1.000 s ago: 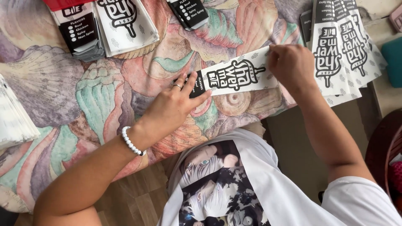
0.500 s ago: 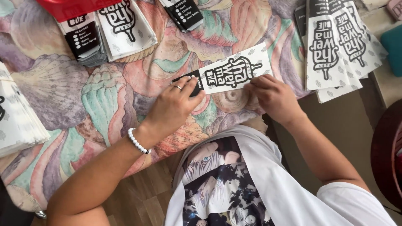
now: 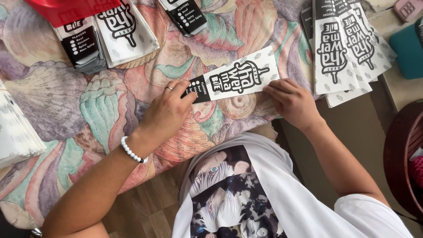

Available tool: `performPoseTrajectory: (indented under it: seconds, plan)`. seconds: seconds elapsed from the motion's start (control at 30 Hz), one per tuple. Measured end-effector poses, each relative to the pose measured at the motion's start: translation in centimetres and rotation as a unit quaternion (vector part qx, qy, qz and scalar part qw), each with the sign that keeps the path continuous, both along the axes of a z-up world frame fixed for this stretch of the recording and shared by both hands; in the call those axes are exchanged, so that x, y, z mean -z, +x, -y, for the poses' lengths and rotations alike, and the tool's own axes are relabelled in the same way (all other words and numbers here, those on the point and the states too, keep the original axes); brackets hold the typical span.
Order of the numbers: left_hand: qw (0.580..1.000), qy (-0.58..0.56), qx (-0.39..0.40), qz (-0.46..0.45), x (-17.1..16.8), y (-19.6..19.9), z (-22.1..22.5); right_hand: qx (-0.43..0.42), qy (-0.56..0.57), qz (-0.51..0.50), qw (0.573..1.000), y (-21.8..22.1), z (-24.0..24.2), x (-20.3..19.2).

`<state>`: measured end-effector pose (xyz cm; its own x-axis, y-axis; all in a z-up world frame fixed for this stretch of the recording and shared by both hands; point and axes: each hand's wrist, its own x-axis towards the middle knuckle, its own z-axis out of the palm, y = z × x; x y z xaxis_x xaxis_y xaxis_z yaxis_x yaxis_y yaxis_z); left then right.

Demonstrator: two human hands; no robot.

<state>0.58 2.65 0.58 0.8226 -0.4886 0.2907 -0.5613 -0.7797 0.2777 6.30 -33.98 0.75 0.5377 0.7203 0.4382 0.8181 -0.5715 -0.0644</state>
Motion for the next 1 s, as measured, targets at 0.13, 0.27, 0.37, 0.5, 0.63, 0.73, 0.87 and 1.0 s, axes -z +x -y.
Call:
performPoseTrajectory:
  seconds: [0.13, 0.27, 0.37, 0.5, 0.63, 0.73, 0.87, 1.0]
  plan:
    - [1.0, 0.007, -0.006, -0.007, 1.2, 0.5, -0.2, 0.008, 0.062, -0.123, 0.99, 0.8, -0.1, -1.4]
    - [1.0, 0.017, -0.014, -0.007, -0.1, 0.2, -0.3, 0.031, 0.077, -0.156, 0.984, 1.3, -1.4, -1.5]
    - [1.0, 0.003, 0.014, -0.02, 0.3, 0.9, -0.9, 0.068, 0.032, -0.109, 0.991, 2.1, -4.1, -1.0]
    - [1.0, 0.015, 0.002, -0.018, -0.7, 1.2, -0.4, 0.012, 0.038, -0.098, 0.994, 1.0, -12.2, -2.5]
    - [0.999, 0.039, -0.017, -0.008, -0.7, 0.6, -0.1, -0.013, 0.048, 0.018, 0.999, 0.4, -17.1, -0.7]
    - [0.998, 0.051, -0.02, -0.016, -0.3, 0.2, -0.3, -0.025, 0.059, -0.071, 0.995, 1.1, -15.3, -1.3]
    - [0.996, 0.092, -0.011, 0.004, -0.8, 0.4, -0.4, 0.074, 0.036, -0.054, 0.995, 4.0, -9.8, 2.0]
    - [0.997, 0.071, 0.02, 0.001, -3.9, 0.5, -0.6, 0.227, 0.015, 0.018, 0.974, 7.7, -2.7, 3.4]
